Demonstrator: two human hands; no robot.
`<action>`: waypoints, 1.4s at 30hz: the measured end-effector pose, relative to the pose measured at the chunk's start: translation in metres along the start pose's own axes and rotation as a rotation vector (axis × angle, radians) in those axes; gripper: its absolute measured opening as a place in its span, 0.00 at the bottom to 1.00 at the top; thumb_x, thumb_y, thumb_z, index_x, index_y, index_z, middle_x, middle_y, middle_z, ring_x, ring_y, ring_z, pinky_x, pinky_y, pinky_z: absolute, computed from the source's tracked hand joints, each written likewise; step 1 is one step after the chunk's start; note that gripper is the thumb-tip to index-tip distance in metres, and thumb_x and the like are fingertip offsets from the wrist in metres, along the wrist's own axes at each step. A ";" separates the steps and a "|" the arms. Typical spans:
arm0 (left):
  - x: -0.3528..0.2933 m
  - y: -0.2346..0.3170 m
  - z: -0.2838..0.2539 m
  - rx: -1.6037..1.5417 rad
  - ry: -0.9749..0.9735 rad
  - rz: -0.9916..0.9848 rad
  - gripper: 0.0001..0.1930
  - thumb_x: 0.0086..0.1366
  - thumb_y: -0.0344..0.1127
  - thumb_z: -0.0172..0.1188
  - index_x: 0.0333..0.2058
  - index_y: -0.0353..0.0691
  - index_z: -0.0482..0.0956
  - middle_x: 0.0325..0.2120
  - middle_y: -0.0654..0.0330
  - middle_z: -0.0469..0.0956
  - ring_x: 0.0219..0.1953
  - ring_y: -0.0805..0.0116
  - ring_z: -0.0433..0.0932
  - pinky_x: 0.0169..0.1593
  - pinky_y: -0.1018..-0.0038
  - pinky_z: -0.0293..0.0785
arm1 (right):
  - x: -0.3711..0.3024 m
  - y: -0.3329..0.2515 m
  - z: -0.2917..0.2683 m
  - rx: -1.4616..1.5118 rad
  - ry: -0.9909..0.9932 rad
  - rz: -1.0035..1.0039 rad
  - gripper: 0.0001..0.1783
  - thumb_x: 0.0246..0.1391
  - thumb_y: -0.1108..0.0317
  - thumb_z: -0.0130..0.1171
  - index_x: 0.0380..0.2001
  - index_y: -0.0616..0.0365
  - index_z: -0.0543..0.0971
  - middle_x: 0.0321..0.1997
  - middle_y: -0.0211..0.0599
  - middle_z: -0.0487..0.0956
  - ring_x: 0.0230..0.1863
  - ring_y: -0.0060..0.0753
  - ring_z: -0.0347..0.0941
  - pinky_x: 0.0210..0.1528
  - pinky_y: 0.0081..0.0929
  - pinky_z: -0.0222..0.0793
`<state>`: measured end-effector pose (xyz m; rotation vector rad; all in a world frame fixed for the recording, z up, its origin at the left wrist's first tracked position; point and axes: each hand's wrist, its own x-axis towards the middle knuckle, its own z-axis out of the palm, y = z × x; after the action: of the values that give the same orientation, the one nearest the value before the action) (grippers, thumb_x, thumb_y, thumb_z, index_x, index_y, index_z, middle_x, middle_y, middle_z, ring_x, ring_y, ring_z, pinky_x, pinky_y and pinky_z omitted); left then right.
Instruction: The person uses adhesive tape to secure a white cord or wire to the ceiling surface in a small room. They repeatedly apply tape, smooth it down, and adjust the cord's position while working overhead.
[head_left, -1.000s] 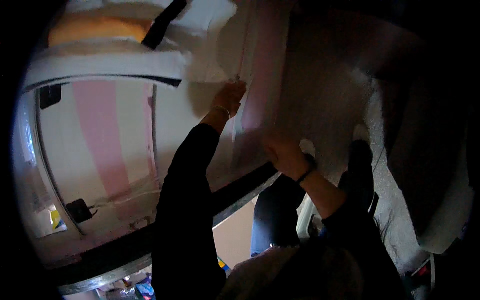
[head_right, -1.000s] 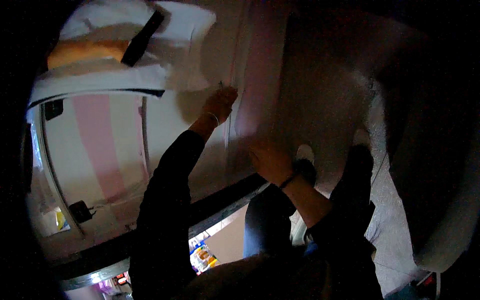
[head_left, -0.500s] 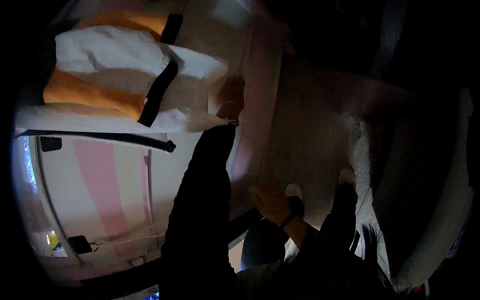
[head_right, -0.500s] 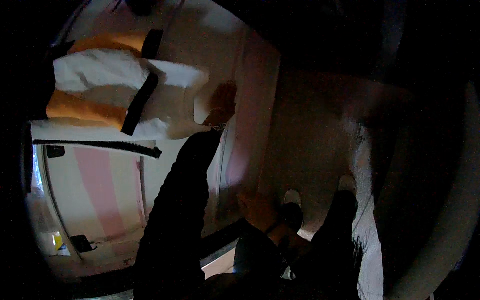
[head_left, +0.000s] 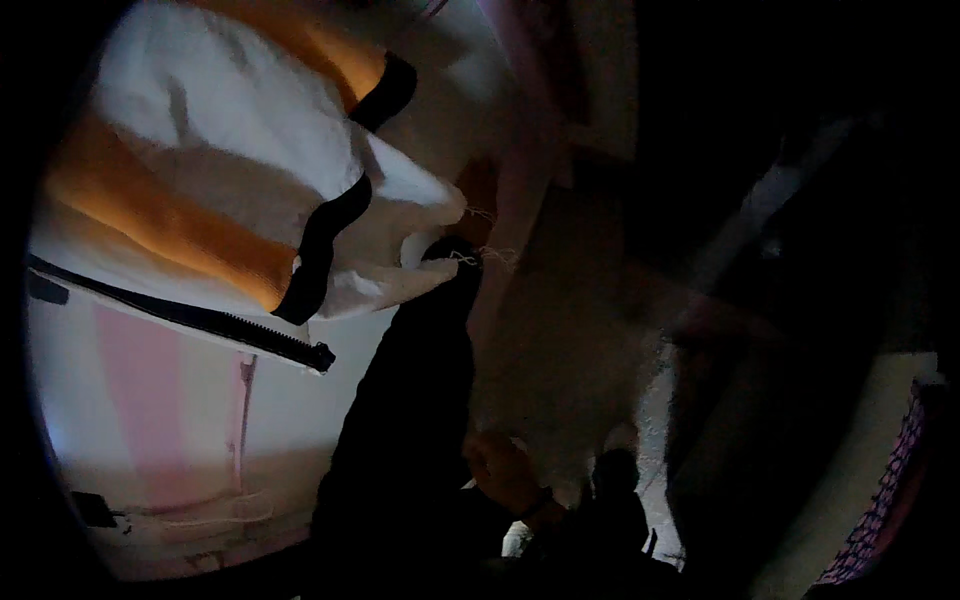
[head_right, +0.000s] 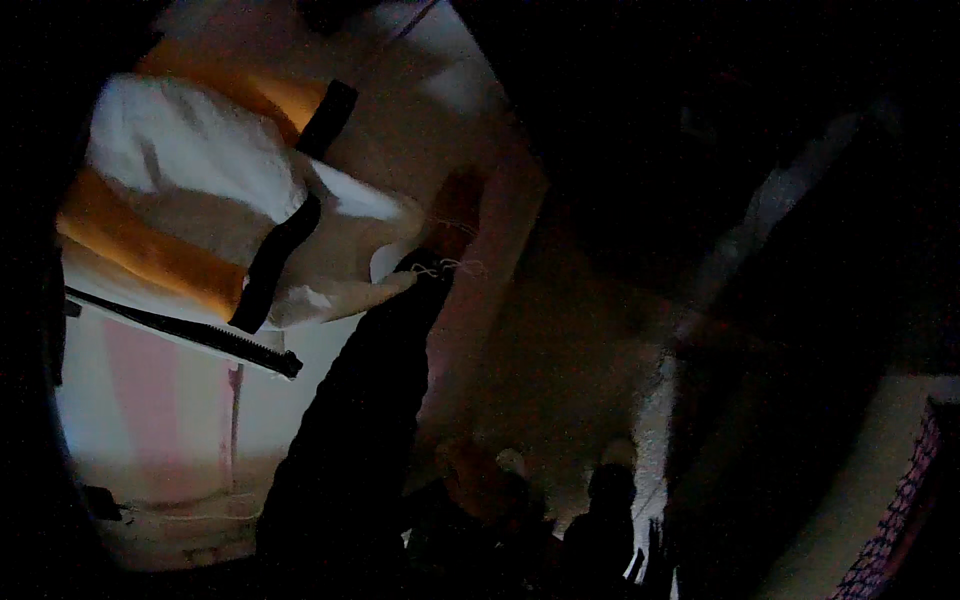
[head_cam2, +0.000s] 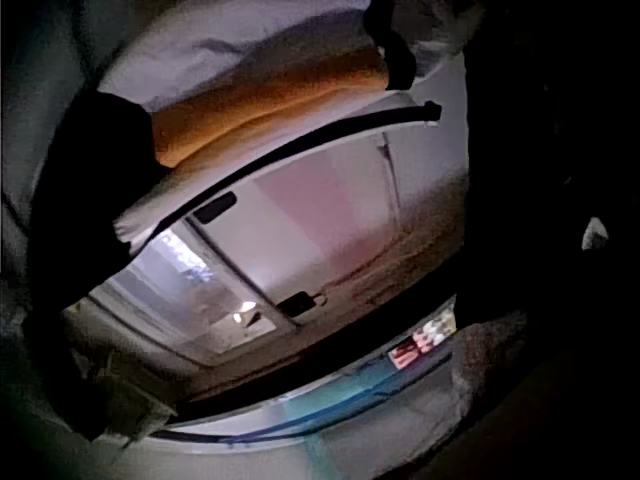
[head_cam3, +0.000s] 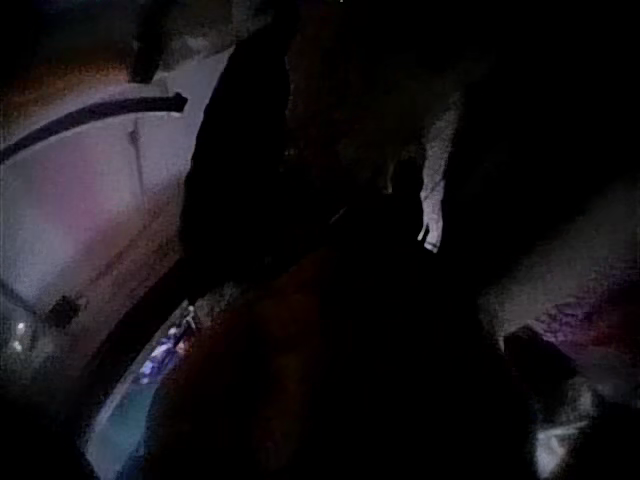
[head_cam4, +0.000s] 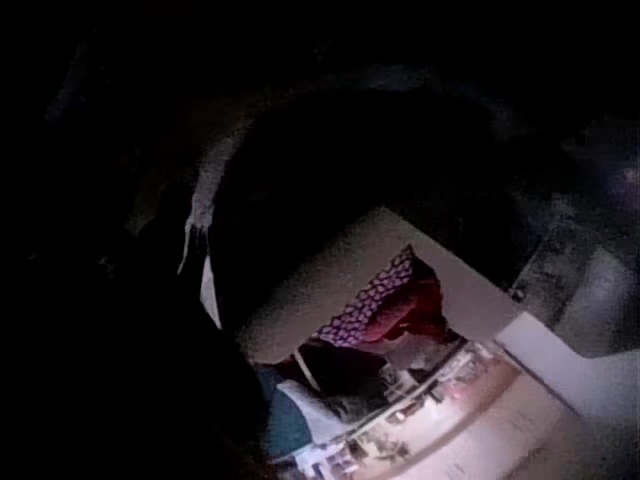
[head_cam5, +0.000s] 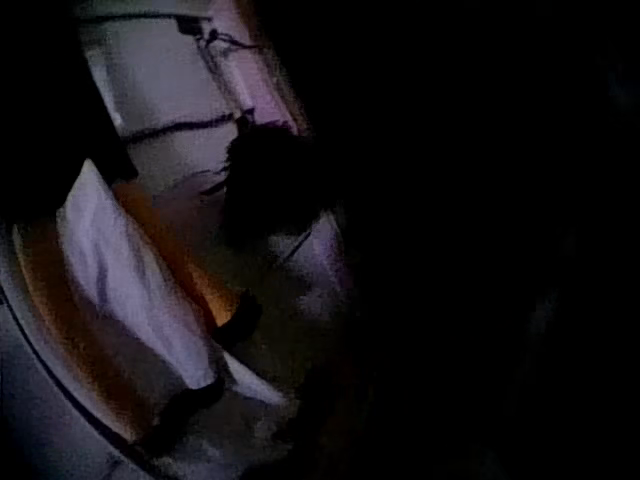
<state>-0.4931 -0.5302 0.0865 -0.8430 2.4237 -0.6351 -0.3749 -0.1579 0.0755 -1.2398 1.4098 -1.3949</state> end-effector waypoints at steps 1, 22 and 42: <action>0.008 -0.002 0.005 -0.016 0.029 -0.015 0.30 0.64 0.43 0.47 0.63 0.42 0.52 0.64 0.55 0.51 0.66 0.55 0.49 0.69 0.65 0.41 | 0.002 -0.001 -0.002 0.014 0.002 0.008 0.11 0.57 0.66 0.51 0.41 0.57 0.74 0.41 0.46 0.75 0.42 0.49 0.71 0.45 0.40 0.67; 0.127 -0.019 0.000 -0.681 0.774 -0.168 0.22 0.65 0.38 0.46 0.57 0.37 0.62 0.58 0.48 0.60 0.60 0.53 0.60 0.64 0.61 0.54 | 0.022 0.047 -0.027 -0.229 -0.167 0.383 0.18 0.59 0.62 0.48 0.48 0.59 0.73 0.49 0.47 0.74 0.50 0.49 0.70 0.53 0.38 0.65; 0.016 -0.035 0.039 -0.605 0.869 -0.022 0.25 0.64 0.43 0.48 0.57 0.38 0.62 0.56 0.51 0.65 0.58 0.57 0.64 0.62 0.63 0.57 | -0.030 0.063 0.013 -0.361 -0.134 0.260 0.18 0.56 0.63 0.50 0.48 0.59 0.73 0.50 0.47 0.75 0.51 0.52 0.70 0.55 0.43 0.64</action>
<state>-0.4660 -0.5759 0.0717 -0.9422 3.5059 -0.2821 -0.3628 -0.1372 0.0090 -1.2886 1.7074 -0.8913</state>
